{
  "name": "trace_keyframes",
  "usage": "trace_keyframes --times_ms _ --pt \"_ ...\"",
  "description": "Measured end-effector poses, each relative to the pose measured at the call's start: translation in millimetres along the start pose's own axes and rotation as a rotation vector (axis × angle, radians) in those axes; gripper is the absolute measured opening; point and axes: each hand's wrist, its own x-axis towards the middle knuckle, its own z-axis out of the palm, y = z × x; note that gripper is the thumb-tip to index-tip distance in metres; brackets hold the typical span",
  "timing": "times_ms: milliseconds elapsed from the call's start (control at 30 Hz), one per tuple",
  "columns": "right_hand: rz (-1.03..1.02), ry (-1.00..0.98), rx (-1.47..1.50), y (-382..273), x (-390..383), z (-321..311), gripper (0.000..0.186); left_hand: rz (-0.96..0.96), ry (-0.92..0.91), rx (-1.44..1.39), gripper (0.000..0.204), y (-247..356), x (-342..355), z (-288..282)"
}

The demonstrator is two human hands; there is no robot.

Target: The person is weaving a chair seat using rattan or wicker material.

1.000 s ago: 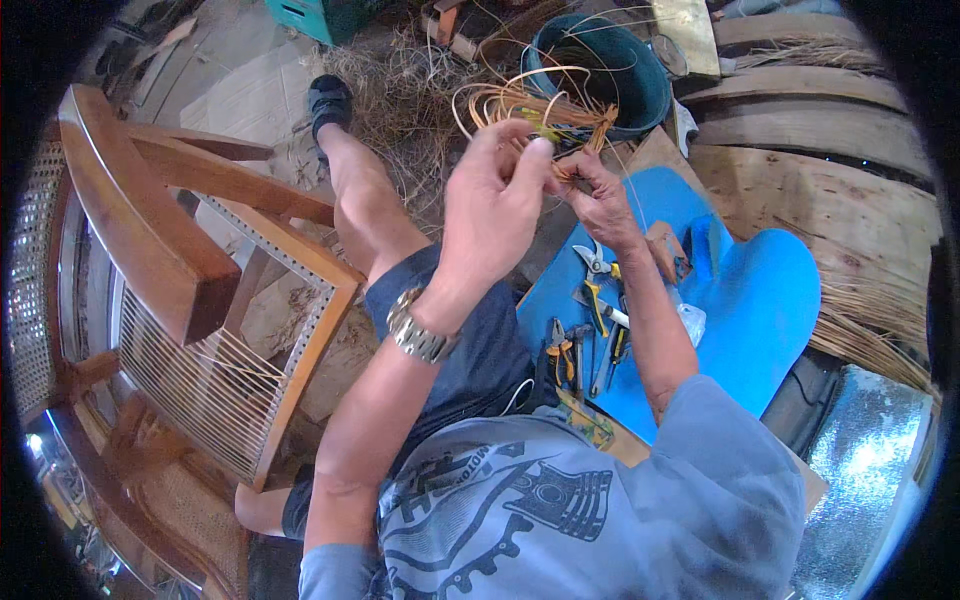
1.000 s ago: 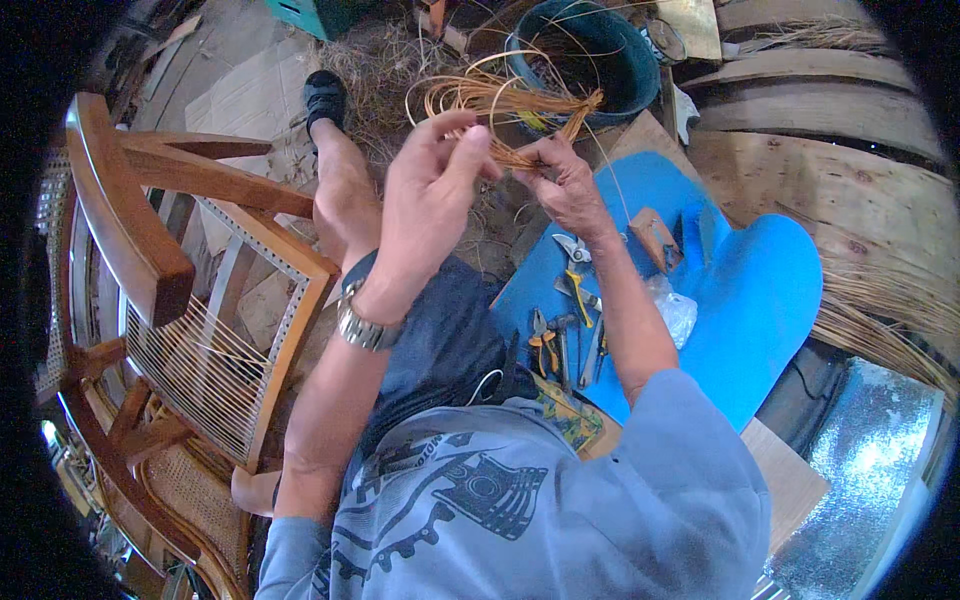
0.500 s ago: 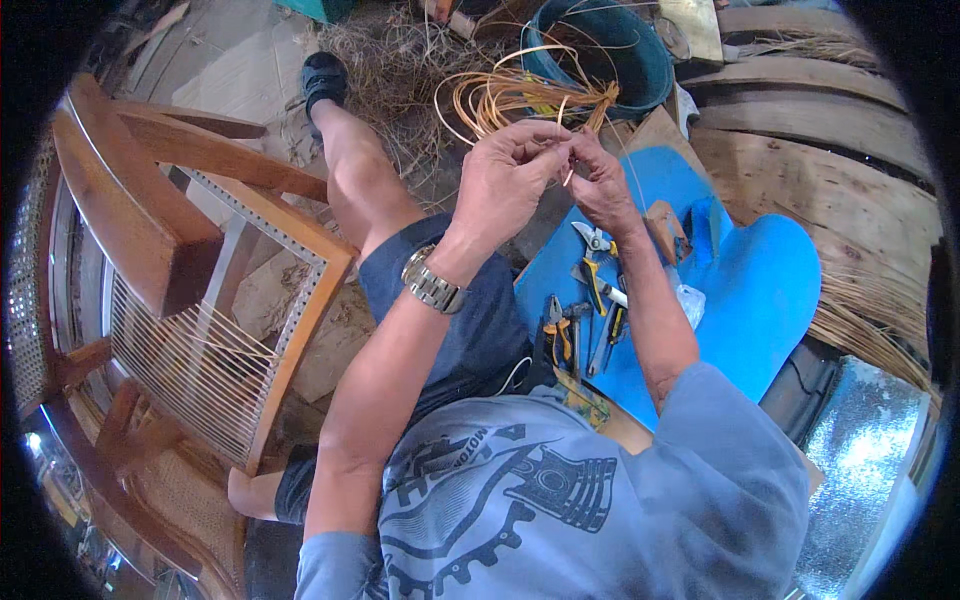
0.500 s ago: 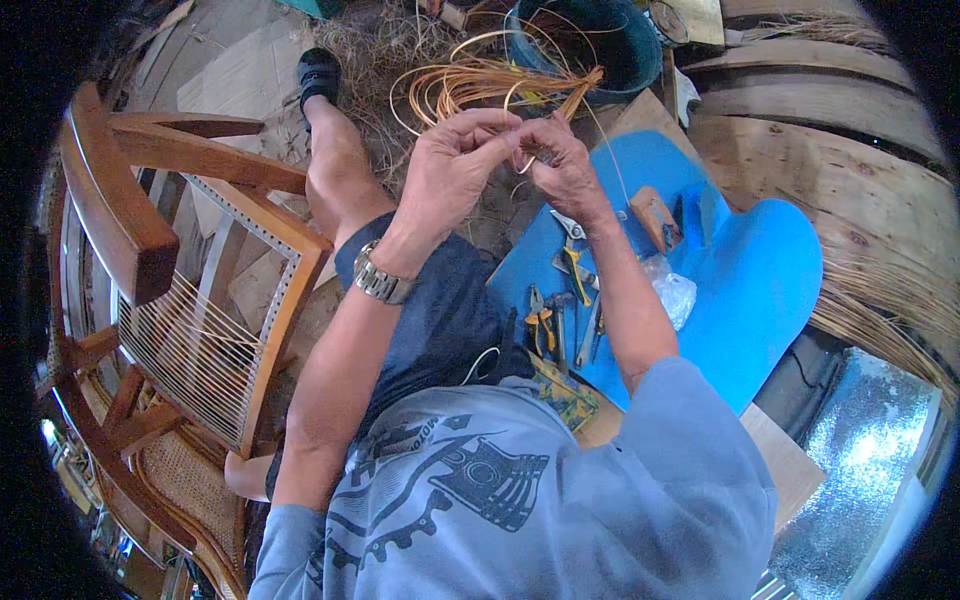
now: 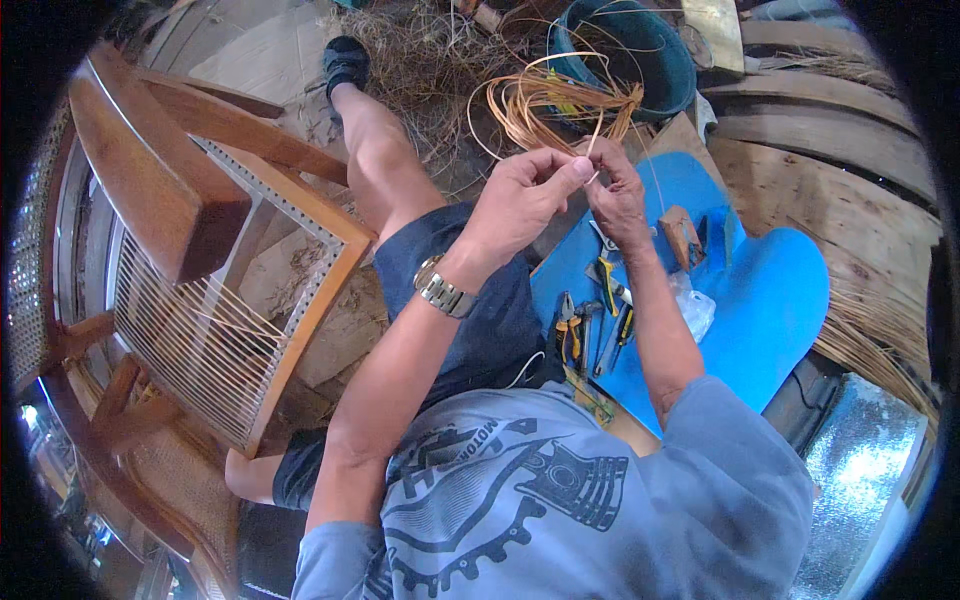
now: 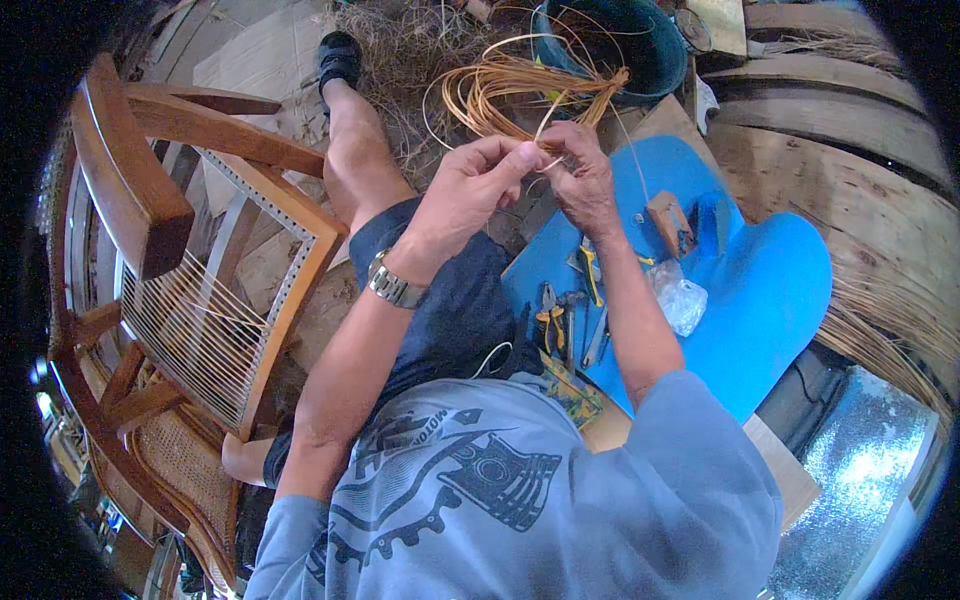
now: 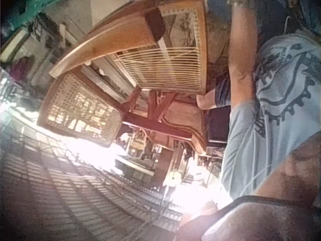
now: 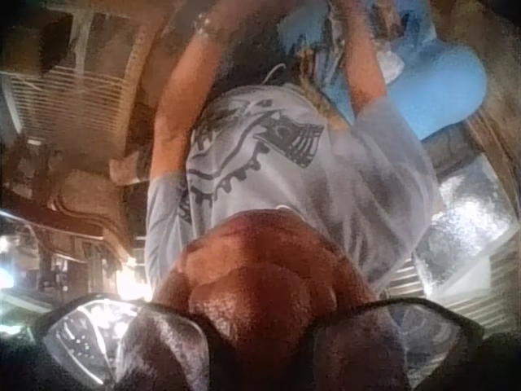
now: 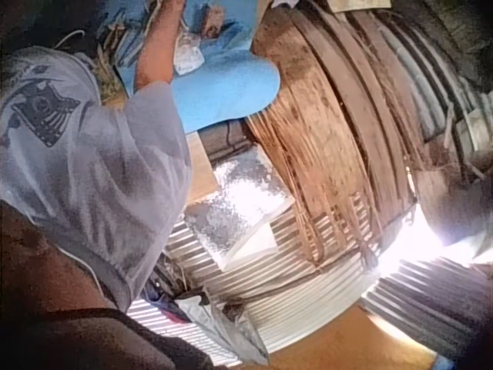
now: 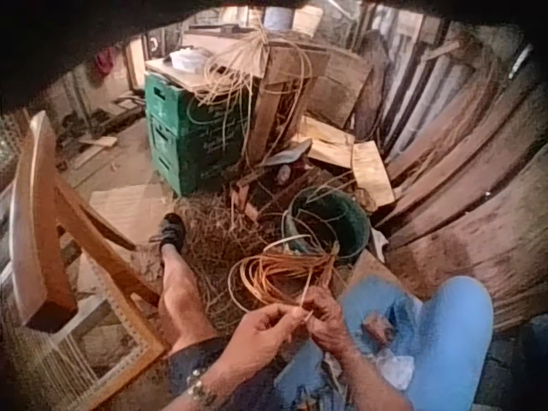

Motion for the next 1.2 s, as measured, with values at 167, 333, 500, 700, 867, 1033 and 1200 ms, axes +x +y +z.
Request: trace_keyframes --times_ms 167,333,500,700,867,1033,1200 --pt "-0.093 0.057 -0.089 6 -5 5 0.021 -0.021 -0.087 -0.163 0.027 -4 -17 -7" --pt "-0.086 0.085 -0.123 7 -8 9 0.022 -0.115 0.008 -0.32 0.028 -11 -17 -12" --pt "-0.102 0.044 -0.16 4 -22 10 0.024 -0.233 0.265 -0.341 0.037 -13 -12 -14" --pt "-0.097 -0.046 -0.229 -4 -37 3 0.027 -0.37 0.311 -0.141 0.033 -20 -10 -34" --pt "0.207 -0.188 0.121 -4 -47 -1 0.042 -0.297 0.21 -0.093 0.024 -31 -19 -29" --pt "0.541 0.129 0.516 -5 -24 6 0.04 -0.262 0.054 -0.001 0.026 -39 -29 -12" --pt "0.791 0.114 0.721 2 -16 0 0.025 -0.253 0.117 0.011 0.028 -42 -31 -10"
